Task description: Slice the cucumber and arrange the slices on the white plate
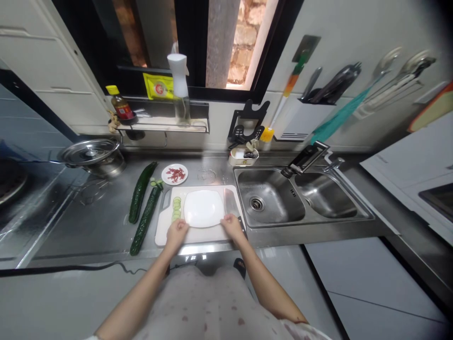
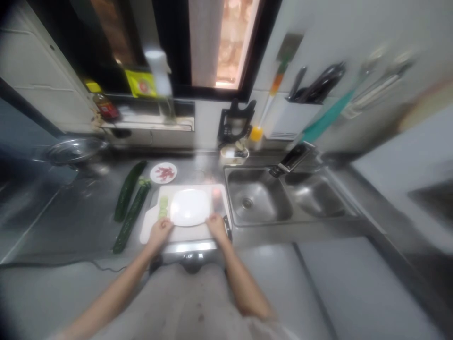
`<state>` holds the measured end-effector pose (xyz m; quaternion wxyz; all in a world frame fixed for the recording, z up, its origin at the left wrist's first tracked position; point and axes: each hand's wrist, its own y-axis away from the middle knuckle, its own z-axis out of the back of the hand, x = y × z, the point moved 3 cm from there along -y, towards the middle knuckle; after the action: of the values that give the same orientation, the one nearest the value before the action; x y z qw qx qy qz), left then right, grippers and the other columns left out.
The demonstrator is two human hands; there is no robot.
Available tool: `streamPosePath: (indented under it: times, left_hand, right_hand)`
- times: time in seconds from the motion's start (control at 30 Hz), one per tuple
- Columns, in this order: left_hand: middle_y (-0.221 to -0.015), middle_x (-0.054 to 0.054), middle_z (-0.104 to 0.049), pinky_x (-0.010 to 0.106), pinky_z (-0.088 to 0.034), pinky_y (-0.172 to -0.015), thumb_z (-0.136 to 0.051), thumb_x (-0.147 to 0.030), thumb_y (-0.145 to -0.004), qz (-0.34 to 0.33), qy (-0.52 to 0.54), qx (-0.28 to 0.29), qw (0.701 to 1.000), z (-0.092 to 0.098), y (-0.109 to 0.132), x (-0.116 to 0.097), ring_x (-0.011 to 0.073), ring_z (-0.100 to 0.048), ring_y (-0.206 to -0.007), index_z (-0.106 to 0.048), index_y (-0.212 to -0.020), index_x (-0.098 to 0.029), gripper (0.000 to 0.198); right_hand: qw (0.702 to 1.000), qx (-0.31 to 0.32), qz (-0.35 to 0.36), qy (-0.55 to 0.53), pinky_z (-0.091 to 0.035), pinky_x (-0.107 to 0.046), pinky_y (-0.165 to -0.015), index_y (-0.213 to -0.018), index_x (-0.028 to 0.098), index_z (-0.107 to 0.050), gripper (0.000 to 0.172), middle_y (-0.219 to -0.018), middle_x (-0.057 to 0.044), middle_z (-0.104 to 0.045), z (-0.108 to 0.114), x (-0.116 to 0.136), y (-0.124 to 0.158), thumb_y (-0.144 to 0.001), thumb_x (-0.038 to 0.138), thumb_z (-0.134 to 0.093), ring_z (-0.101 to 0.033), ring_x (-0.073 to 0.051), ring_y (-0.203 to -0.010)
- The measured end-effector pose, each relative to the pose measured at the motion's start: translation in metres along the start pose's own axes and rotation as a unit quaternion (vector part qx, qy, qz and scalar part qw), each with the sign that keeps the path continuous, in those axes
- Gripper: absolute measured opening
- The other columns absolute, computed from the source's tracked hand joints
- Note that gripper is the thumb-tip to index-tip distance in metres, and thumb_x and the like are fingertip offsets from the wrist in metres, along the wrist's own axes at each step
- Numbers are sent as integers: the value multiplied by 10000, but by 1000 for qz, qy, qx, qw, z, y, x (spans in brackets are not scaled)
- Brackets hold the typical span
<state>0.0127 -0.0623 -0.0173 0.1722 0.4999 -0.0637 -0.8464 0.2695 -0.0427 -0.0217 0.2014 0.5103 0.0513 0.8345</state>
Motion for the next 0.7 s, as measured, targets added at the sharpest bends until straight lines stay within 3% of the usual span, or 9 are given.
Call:
streamPosePath:
  times: [0.27,0.7]
  left_hand:
    - [-611,-26,-590,246,-384,-605,-534,-360,-727,11,-40,-6,999,0,3,8,157,-560,-606,-610,-806,-189,203]
    - [-608,-16,-605,244,-399,-637,-549,-320,-749,11,-72,4,997,-1,2,14,170,-587,-650,-633,-831,-185,179]
  right_hand:
    - [995,10,-6,99,-399,-227,-624,-726,177,-594,79,-706,-11,-635,-1,3,7,-680,237,-571,-571,-151,-676]
    - [987,19,-21,156,-400,-222,-642,-799,164,-649,142,-769,-30,-661,-4,1,6,-690,219,-576,-581,-157,-711]
